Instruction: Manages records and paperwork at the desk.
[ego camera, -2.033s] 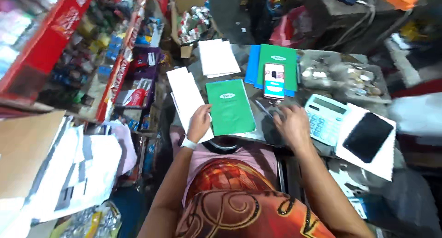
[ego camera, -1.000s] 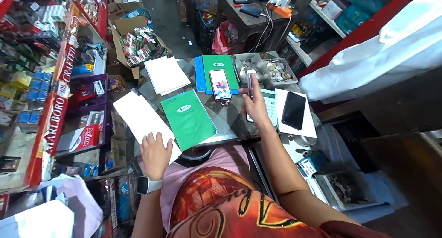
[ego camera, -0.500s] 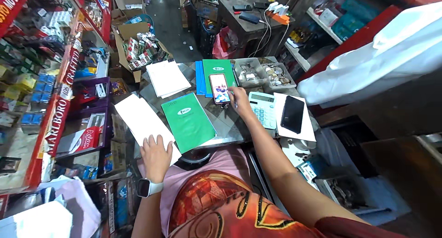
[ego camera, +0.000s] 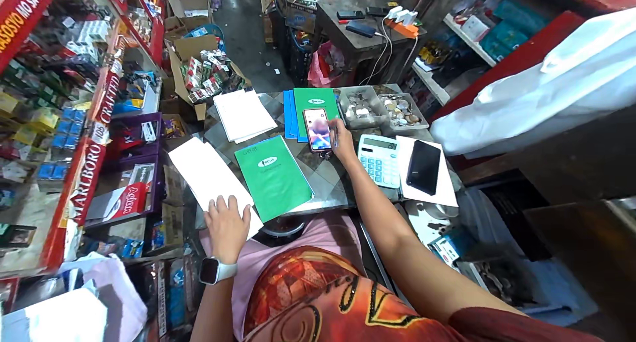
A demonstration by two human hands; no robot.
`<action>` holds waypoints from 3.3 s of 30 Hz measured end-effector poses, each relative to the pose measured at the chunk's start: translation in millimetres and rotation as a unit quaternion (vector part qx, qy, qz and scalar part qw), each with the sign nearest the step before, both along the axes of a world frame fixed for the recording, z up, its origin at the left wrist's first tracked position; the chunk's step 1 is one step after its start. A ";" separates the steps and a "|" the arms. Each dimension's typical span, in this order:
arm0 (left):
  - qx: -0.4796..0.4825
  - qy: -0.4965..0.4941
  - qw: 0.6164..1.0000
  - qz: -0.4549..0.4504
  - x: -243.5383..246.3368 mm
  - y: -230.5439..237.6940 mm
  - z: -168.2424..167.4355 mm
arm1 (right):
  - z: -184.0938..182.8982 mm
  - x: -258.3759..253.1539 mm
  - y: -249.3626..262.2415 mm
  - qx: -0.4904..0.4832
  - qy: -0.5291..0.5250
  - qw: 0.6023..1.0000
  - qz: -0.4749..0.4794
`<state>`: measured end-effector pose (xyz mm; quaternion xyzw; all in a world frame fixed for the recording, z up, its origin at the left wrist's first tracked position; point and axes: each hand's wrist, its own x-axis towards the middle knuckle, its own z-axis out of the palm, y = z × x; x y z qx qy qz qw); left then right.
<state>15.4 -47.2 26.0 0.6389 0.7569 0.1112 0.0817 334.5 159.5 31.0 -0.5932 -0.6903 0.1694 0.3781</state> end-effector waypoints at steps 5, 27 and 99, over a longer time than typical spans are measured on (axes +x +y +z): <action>-0.035 0.004 0.999 0.008 1.3 1.5 2.5 | -2.6 -2.8 33.5 0.008 0.001 1.000 -0.016; -0.025 0.013 1.000 0.003 1.9 1.8 -0.9 | -2.8 -5.4 51.2 0.004 -0.040 0.999 0.022; 0.004 0.015 1.000 -0.003 0.4 -0.1 -3.7 | 0.3 22.3 -27.0 -0.165 0.167 0.972 -0.029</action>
